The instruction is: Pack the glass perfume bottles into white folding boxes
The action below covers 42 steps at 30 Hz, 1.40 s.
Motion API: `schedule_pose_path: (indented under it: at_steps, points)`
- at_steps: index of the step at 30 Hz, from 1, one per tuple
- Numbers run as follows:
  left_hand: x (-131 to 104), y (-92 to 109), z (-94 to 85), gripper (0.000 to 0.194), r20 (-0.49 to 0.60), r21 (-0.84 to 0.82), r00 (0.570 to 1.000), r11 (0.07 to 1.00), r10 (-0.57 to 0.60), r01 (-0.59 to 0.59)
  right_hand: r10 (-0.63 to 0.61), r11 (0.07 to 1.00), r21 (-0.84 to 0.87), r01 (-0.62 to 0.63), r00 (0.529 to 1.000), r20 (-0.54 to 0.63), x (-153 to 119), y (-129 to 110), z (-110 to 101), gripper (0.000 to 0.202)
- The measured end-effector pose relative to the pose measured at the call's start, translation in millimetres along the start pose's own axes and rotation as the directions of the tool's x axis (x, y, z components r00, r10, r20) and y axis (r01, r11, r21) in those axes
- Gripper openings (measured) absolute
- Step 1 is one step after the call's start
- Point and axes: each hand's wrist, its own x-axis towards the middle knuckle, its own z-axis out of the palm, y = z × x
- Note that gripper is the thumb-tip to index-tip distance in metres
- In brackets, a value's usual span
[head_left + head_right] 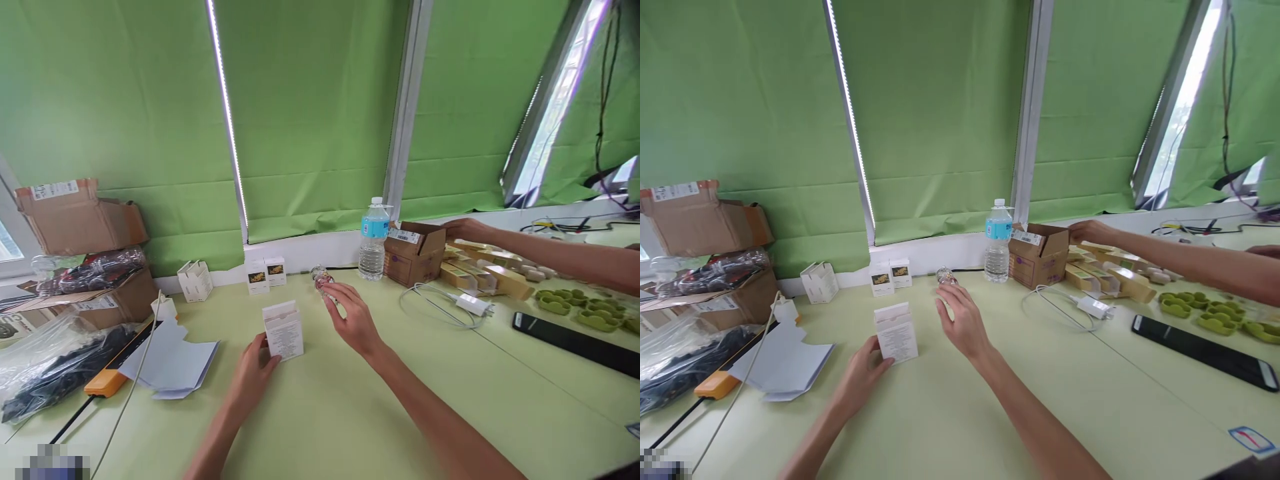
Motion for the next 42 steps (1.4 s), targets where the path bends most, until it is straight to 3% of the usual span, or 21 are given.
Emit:
schedule_pose_path:
  at_steps: [6,15,19,24,30,34,38,40,42]
  points:
    - [8.9,-16.1,-17.7,0.035,-0.093,0.076,0.995,0.996,-0.03,0.037,0.296,0.948,-0.119,-0.294,0.955,-0.005,-7.0,50.6,-1.7,0.034]
    - [15.4,-31.4,-18.2,0.038,-0.104,0.065,0.993,0.996,-0.062,0.069,0.442,0.888,-0.178,-0.425,0.894,0.068,-32.2,100.2,11.3,0.045]
    - [14.8,-29.2,-17.4,0.04,-0.103,0.1,0.991,0.991,-0.08,0.09,0.48,0.873,-0.166,-0.459,0.87,0.112,-40.2,106.0,20.3,0.052]
    - [13.1,-22.5,-13.7,0.058,-0.137,0.086,0.983,0.987,-0.122,0.135,0.531,0.844,-0.149,-0.515,0.84,0.111,-46.3,102.4,39.2,0.074]
    - [10.4,-7.2,-10.6,0.066,-0.323,0.151,0.944,0.982,-0.064,0.118,0.609,0.79,-0.156,-0.593,0.788,0.086,-37.1,103.1,59.1,0.095]
    - [4.4,9.7,-12.0,0.047,-0.451,0.214,0.892,0.974,0.035,0.071,0.682,0.727,-0.169,-0.665,0.729,0.062,-25.8,109.5,71.4,0.096]
    - [-1.8,20.4,-13.0,0.025,-0.418,0.368,0.881,0.928,0.221,-0.058,0.721,0.686,-0.186,-0.703,0.692,0.043,-16.4,113.6,81.7,0.095]
    - [-3.1,21.6,-12.9,0.021,-0.397,0.422,0.884,0.904,0.246,-0.063,0.721,0.684,-0.194,-0.703,0.691,0.04,-13.5,114.8,84.4,0.093]
    - [-3.7,21.0,-11.7,0.019,-0.325,0.424,0.917,0.902,0.231,-0.077,0.721,0.684,-0.199,-0.701,0.692,0.04,-12.1,115.5,85.5,0.086]
